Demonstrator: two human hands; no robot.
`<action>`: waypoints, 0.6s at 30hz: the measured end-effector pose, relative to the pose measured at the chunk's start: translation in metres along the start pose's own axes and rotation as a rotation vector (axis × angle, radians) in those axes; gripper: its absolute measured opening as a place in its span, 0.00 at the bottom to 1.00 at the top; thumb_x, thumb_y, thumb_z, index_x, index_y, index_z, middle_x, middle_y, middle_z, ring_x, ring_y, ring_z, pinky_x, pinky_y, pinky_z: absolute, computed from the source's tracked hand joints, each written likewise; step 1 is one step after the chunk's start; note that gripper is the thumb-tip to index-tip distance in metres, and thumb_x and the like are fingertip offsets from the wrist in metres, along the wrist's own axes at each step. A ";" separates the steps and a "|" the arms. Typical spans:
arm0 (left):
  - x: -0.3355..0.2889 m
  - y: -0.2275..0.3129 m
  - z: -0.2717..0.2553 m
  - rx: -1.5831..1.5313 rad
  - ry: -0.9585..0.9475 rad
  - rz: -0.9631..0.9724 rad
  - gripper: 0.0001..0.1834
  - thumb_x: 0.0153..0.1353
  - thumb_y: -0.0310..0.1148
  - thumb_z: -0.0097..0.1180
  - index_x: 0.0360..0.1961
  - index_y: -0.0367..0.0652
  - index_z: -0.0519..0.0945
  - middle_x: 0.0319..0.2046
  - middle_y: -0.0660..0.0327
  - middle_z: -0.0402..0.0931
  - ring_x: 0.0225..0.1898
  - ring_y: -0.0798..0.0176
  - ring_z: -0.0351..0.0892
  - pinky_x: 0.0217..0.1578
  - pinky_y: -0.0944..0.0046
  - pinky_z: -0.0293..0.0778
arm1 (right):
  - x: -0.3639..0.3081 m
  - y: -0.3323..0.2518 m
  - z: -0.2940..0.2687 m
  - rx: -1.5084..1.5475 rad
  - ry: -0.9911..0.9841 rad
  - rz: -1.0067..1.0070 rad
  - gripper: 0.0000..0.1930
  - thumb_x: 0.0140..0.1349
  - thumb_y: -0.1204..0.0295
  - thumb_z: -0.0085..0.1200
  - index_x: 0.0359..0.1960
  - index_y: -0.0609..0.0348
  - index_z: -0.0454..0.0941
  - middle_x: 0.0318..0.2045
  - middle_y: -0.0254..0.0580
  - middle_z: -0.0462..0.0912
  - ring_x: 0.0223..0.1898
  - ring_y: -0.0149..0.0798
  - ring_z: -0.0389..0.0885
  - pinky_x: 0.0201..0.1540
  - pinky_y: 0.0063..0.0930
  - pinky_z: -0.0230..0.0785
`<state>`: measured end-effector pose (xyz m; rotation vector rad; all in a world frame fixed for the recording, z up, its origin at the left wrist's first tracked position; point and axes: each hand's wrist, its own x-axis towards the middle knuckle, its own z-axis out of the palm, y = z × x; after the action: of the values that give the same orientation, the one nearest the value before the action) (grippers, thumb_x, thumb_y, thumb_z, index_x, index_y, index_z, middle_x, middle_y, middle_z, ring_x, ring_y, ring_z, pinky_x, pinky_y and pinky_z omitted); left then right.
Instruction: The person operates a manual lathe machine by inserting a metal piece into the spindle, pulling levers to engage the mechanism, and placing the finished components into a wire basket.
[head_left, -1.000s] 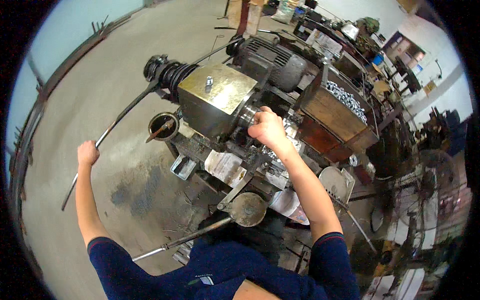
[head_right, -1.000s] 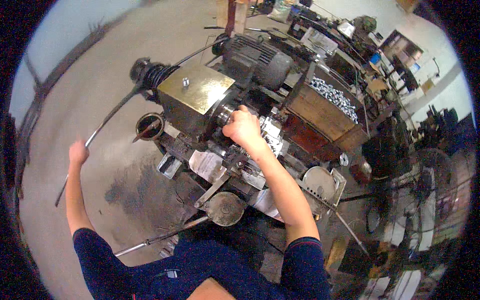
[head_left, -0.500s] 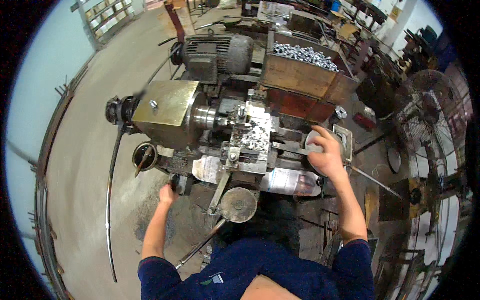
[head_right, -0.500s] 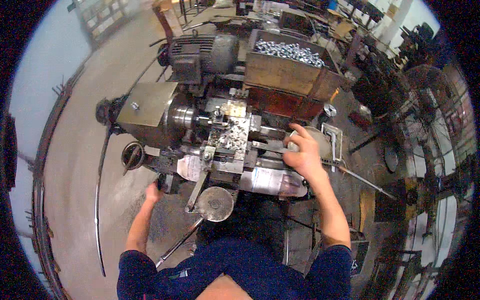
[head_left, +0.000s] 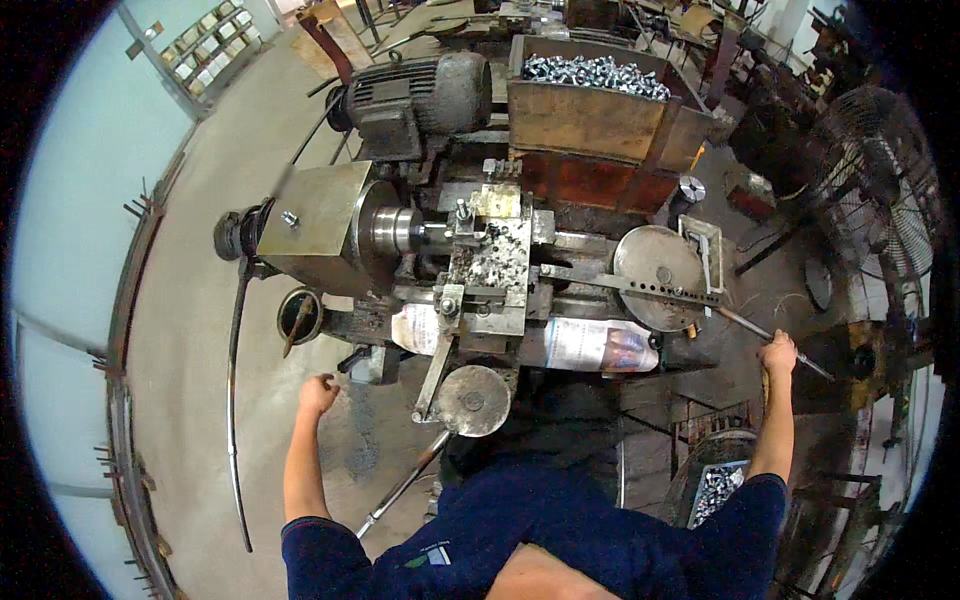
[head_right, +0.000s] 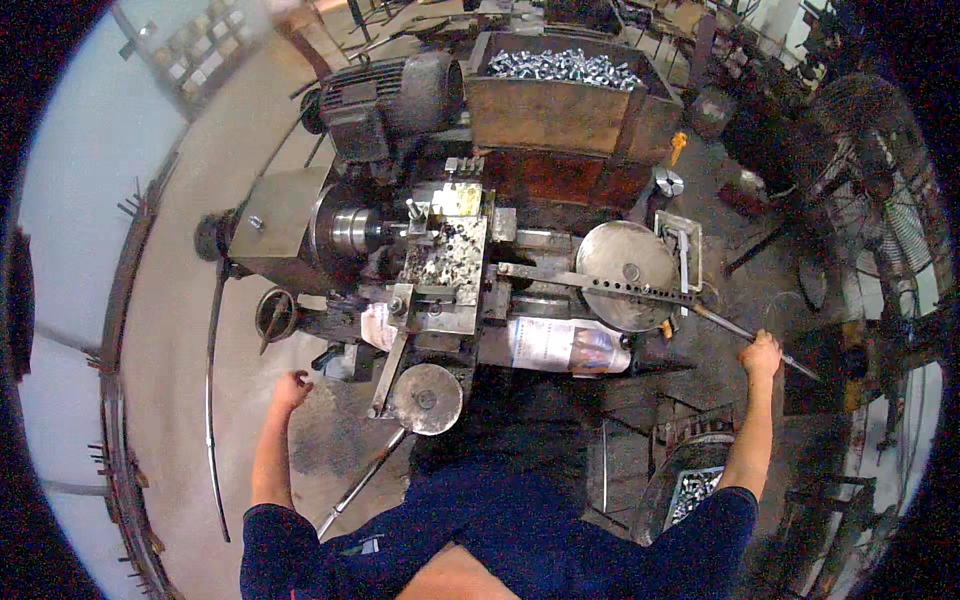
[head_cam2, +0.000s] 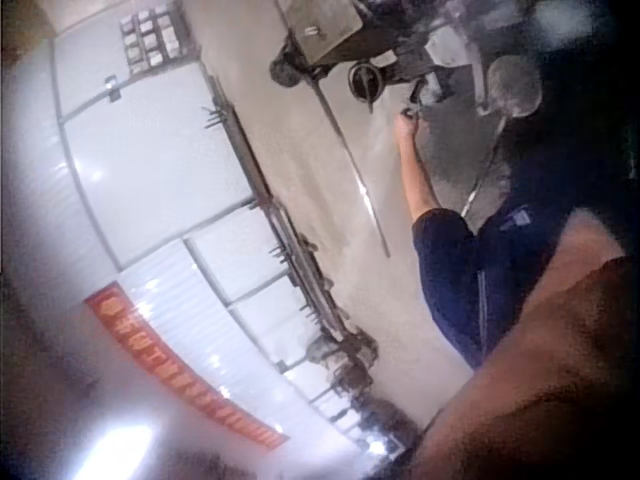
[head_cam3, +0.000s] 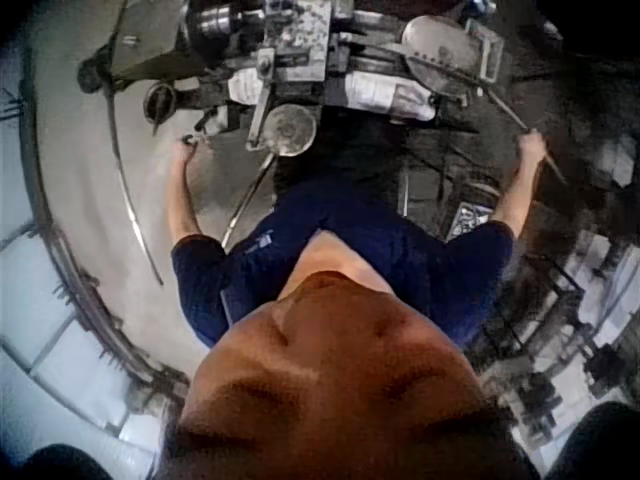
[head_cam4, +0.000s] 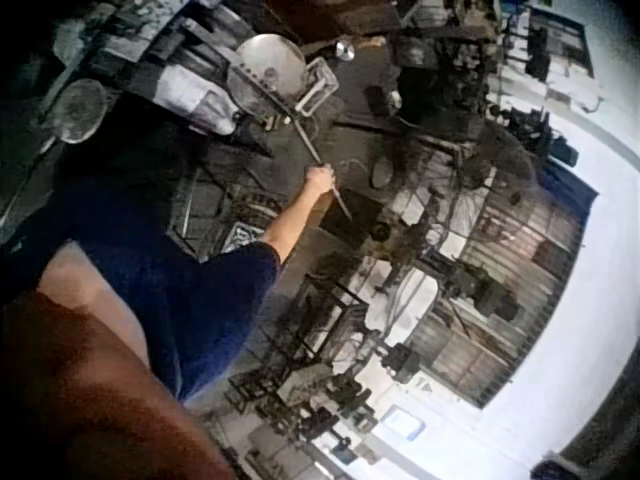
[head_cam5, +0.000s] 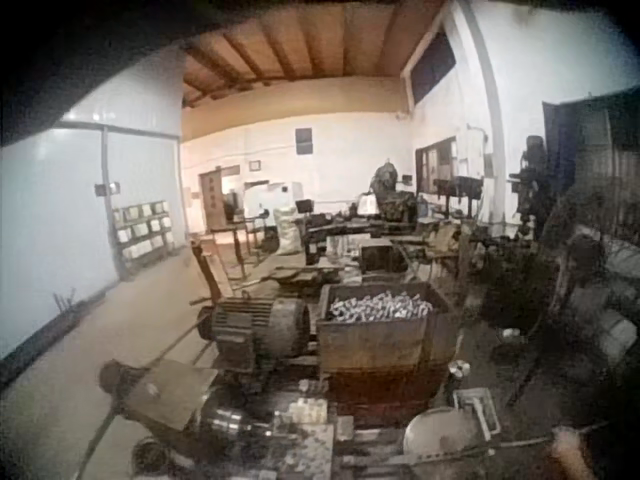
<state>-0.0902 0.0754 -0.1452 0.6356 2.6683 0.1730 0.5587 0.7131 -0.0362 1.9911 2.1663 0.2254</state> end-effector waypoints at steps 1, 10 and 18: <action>-0.009 -0.019 0.002 0.001 -0.014 -0.018 0.21 0.45 0.39 0.59 0.43 0.45 0.77 0.31 0.51 0.79 0.36 0.53 0.78 0.37 0.57 0.73 | -0.012 -0.012 -0.007 -0.028 -0.064 0.032 0.22 0.41 0.69 0.55 0.43 0.59 0.73 0.47 0.47 0.73 0.50 0.47 0.70 0.52 0.38 0.62; -0.079 -0.072 0.034 -0.381 -0.242 -0.322 0.21 0.47 0.30 0.57 0.44 0.33 0.75 0.23 0.53 0.78 0.17 0.63 0.78 0.23 0.66 0.74 | -0.191 -0.008 0.035 0.200 -0.016 -0.030 0.20 0.36 0.66 0.53 0.34 0.60 0.71 0.25 0.57 0.76 0.30 0.58 0.76 0.34 0.48 0.68; -0.059 -0.076 0.048 -0.595 -0.143 -0.225 0.19 0.49 0.26 0.53 0.45 0.31 0.74 0.24 0.53 0.77 0.17 0.65 0.76 0.21 0.64 0.73 | -0.246 -0.046 0.021 0.427 -0.086 0.035 0.18 0.34 0.68 0.50 0.30 0.63 0.72 0.23 0.60 0.76 0.29 0.61 0.75 0.33 0.48 0.68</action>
<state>-0.0534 -0.0177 -0.1848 0.1489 2.3471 0.7848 0.5384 0.4642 -0.0581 2.2003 2.2709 -0.3422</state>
